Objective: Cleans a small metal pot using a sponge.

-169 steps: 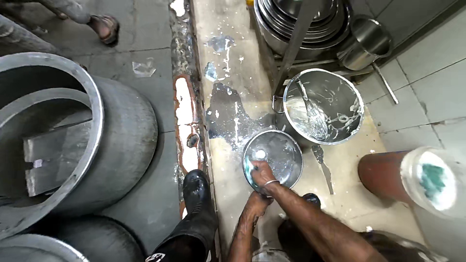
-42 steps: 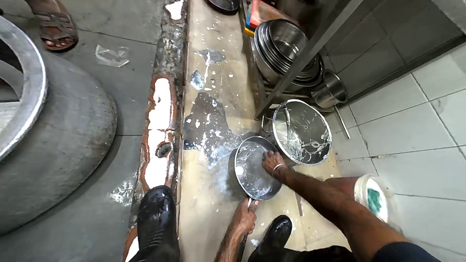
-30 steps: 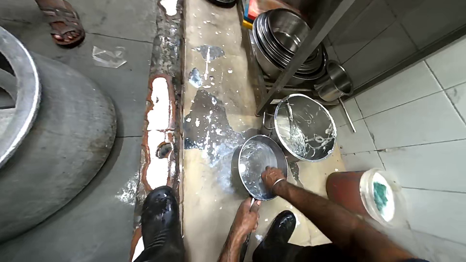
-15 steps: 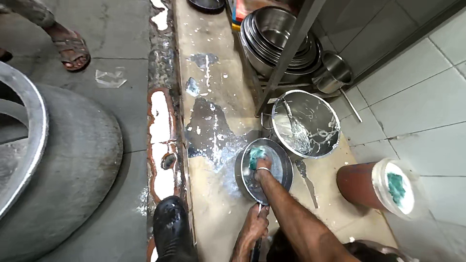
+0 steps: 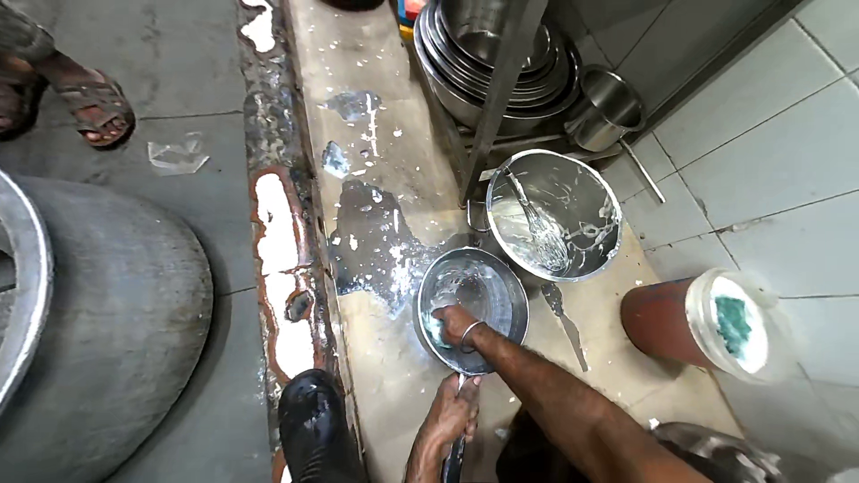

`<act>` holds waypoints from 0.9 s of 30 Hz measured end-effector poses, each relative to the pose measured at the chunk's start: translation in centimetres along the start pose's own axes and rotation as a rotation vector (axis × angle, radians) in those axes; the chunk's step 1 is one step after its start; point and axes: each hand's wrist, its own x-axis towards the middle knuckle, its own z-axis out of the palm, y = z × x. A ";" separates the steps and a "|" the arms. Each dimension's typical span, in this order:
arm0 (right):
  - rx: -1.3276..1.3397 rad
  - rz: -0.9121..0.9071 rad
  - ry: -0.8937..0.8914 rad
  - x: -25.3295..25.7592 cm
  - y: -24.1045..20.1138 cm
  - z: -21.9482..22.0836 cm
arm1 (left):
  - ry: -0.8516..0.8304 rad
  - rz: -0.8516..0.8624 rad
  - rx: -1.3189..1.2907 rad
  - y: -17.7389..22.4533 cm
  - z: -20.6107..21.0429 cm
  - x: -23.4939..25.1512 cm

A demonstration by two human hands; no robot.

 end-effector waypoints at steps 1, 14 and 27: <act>-0.100 0.031 -0.070 0.0 0.4 -0.1 | -0.006 0.000 0.009 -0.3 0.2 0.1; 1.382 0.667 0.905 1.6 0.1 -3.5 | -0.055 -0.023 -0.036 -0.4 -0.4 0.2; -0.141 -0.036 -0.120 -0.1 1.1 0.6 | -0.039 -0.037 0.094 -0.9 -2.5 0.0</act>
